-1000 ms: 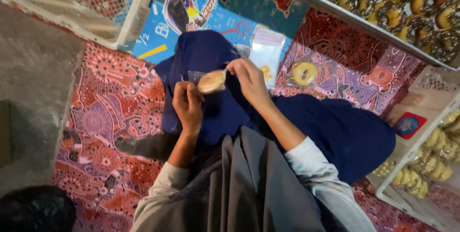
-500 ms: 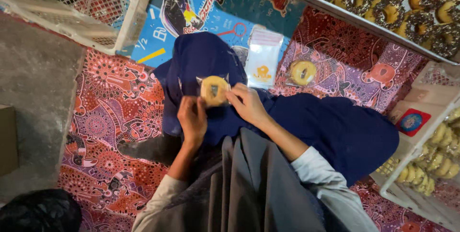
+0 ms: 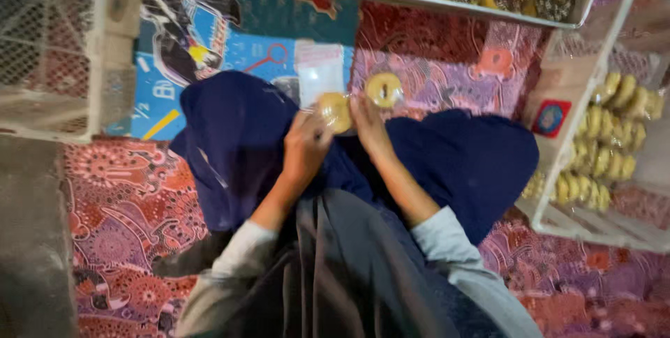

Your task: The person sits on a patterned mat and packages donuts from a metal tray into small clear plastic bags. They place the sealed bags into a white plastic crate.

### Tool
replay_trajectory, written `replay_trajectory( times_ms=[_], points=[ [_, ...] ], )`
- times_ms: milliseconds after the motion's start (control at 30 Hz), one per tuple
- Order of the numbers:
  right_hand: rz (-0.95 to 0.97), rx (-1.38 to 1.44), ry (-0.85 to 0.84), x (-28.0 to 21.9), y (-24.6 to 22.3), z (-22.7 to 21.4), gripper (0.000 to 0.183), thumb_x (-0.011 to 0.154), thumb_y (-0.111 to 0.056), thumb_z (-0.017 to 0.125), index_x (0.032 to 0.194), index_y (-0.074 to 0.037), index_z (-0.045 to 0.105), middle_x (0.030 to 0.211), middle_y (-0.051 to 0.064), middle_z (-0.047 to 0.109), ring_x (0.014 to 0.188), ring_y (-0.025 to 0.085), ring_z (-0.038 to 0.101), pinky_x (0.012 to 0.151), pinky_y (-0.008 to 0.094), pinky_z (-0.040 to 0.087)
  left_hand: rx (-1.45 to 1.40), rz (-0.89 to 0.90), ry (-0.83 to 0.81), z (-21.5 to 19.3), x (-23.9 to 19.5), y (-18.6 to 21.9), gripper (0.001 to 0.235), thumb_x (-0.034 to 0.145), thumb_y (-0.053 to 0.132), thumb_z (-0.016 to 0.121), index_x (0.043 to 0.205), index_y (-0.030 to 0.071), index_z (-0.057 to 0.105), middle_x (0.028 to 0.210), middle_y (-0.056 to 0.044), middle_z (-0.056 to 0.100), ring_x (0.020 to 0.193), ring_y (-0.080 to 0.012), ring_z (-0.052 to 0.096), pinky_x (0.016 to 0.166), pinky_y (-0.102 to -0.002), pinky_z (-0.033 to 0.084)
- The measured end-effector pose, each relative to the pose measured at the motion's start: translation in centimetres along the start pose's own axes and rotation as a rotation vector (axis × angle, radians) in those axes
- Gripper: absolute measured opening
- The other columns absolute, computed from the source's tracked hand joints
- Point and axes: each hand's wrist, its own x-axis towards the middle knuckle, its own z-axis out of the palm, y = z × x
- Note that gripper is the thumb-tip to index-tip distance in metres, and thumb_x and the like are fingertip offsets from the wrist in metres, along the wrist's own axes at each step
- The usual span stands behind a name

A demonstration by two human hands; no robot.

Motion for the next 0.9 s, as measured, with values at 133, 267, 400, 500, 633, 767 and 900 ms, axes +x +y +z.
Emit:
replay_trajectory(
  times_ms=[133,267,400,500,633,767,900],
  points=[
    [0.197,-0.011,0.107,1.6,1.6,-5.6,0.062,0.104,-0.048,0.053,0.133,0.005,0.067,0.128,0.027,0.073,0.122,0.039,0.068,0.104,0.041,0.052,-0.089,-0.21,-0.093,8.3,0.8,-2.9,0.016,0.089,0.006,0.07,0.095,-0.003,0.058,0.092,-0.019,0.061,0.085,-0.036,0.06,0.077,-0.044,0.05],
    [-0.218,-0.41,0.277,5.0,4.0,-7.5,0.064,0.102,-0.044,0.062,0.141,0.006,0.057,0.129,0.03,0.066,0.12,0.042,0.064,0.104,0.045,0.05,0.019,-0.485,-0.077,16.6,0.7,-9.6,0.032,0.099,0.032,0.063,0.102,0.0,0.062,0.099,-0.02,0.065,0.094,-0.0378,0.061,0.085,-0.048,0.048],
    [-0.189,-0.409,0.147,7.9,6.4,-6.3,0.061,0.098,-0.04,0.074,0.134,0.008,0.057,0.124,0.03,0.066,0.115,0.043,0.064,0.1,0.048,0.051,0.058,-0.651,-0.334,20.2,-1.2,-13.3,0.047,0.112,0.043,0.038,0.121,0.002,0.06,0.114,-0.024,0.064,0.107,-0.0433,0.058,0.091,-0.054,0.043],
    [-0.112,0.129,-0.229,7.5,5.6,-8.2,0.043,0.094,-0.028,0.067,0.127,-0.002,0.073,0.12,0.014,0.078,0.111,0.025,0.072,0.096,0.037,0.059,-0.325,-0.394,-0.242,18.7,-2.0,-12.7,0.042,0.113,0.033,0.036,0.125,0.001,0.06,0.119,-0.019,0.066,0.109,-0.0307,0.062,0.098,-0.043,0.048],
    [0.04,0.484,-0.312,5.0,0.2,-12.2,0.05,0.093,-0.022,0.075,0.137,-0.004,0.06,0.125,0.01,0.07,0.113,0.019,0.067,0.097,0.034,0.056,-0.287,-0.511,-0.223,16.5,-0.3,-5.8,0.036,0.113,0.029,0.038,0.114,0.0,0.06,0.097,-0.017,0.065,0.087,-0.0244,0.062,0.081,-0.039,0.052],
    [0.153,0.828,-0.434,1.5,-2.8,-21.1,0.057,0.093,-0.018,0.074,0.144,-0.003,0.054,0.133,0.011,0.066,0.12,0.023,0.066,0.099,0.039,0.055,-0.159,-0.273,-0.306,15.2,2.1,-0.1,0.027,0.109,0.02,0.047,0.11,-0.002,0.062,0.086,-0.018,0.064,0.078,-0.0263,0.061,0.074,-0.04,0.052],
    [0.018,1.019,0.027,0.3,-0.5,-35.2,0.052,0.094,-0.013,0.07,0.141,0.0,0.052,0.135,0.012,0.065,0.124,0.025,0.063,0.11,0.042,0.052,0.044,-0.167,-0.265,10.1,7.2,-0.9,0.023,0.105,0.011,0.054,0.121,0.003,0.068,0.093,-0.018,0.068,0.083,-0.0289,0.068,0.077,-0.042,0.054]
  ],
)
